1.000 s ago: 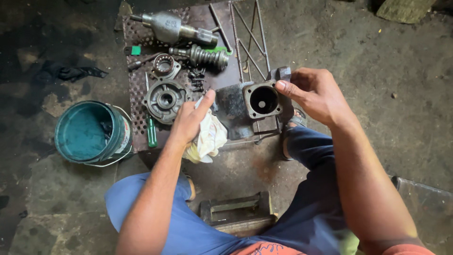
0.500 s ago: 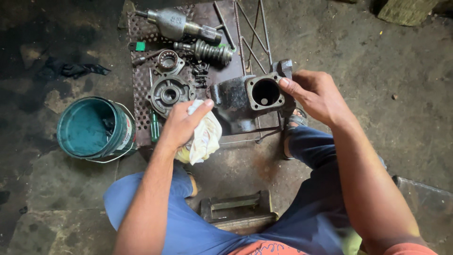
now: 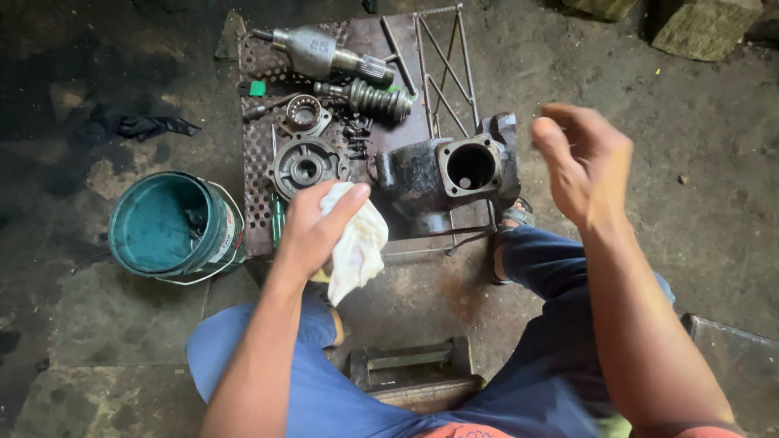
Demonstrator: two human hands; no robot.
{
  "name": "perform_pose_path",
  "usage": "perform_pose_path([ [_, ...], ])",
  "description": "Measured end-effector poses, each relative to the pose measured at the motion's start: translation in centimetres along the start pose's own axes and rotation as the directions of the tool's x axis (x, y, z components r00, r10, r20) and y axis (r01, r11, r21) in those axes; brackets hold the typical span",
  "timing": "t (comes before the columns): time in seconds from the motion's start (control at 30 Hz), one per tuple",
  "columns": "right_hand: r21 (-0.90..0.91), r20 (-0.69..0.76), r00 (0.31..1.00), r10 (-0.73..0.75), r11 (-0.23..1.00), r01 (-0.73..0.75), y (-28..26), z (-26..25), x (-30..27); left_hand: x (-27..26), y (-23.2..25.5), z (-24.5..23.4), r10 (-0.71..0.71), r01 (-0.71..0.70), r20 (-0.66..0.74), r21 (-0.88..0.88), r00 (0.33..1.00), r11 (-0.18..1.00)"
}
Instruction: The person cleans and assembles metal engine components by hand and using a screwdriver. The person wipes the interior and exterior of a metal housing with a cloth and inserts a metal shaft and bearing into the assembly.
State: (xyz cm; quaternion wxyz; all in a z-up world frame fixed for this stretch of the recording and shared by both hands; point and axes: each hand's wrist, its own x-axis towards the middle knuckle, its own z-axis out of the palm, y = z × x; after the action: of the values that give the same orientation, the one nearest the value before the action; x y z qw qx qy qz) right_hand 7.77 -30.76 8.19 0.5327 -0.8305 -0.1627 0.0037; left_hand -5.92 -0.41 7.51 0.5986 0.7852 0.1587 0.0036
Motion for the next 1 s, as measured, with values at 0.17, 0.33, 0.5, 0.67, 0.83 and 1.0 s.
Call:
perform_pose_path([
  [0.17,0.057,-0.033,0.943,-0.332,0.941,0.334,-5.5,1.6,-5.5,-6.2,3.4,1.4,0.448,-0.545,-0.329,-0.325,0.831,0.773],
  [0.33,0.627,0.58,0.759,-0.296,0.757,-0.184,-8.6,6.5,-9.7,-6.4,3.7,4.3,0.902,-0.84,-0.108,0.331,0.418,0.43],
  [0.5,0.514,0.723,0.686,-0.081,0.725,-0.457,-4.7,7.7,-11.1,-4.7,0.7,3.0,0.886,-0.846,0.073,0.344,0.457,0.408],
  [0.67,0.468,0.476,0.872,0.116,0.806,-0.363,-5.8,7.6,-10.8,-5.8,-2.1,2.1,0.614,-0.57,-0.269,0.23,0.742,0.789],
  [0.83,0.394,0.433,0.876,-0.213,0.919,0.028,-6.5,7.2,-9.9,-6.1,-1.0,3.6,0.539,-0.602,-0.448,0.001,0.714,0.799],
  [1.0,0.165,0.607,0.786,-0.118,0.986,0.02,-4.4,5.9,-10.4,-5.3,0.5,3.2,0.531,-0.515,-0.571,0.21,0.626,0.831],
])
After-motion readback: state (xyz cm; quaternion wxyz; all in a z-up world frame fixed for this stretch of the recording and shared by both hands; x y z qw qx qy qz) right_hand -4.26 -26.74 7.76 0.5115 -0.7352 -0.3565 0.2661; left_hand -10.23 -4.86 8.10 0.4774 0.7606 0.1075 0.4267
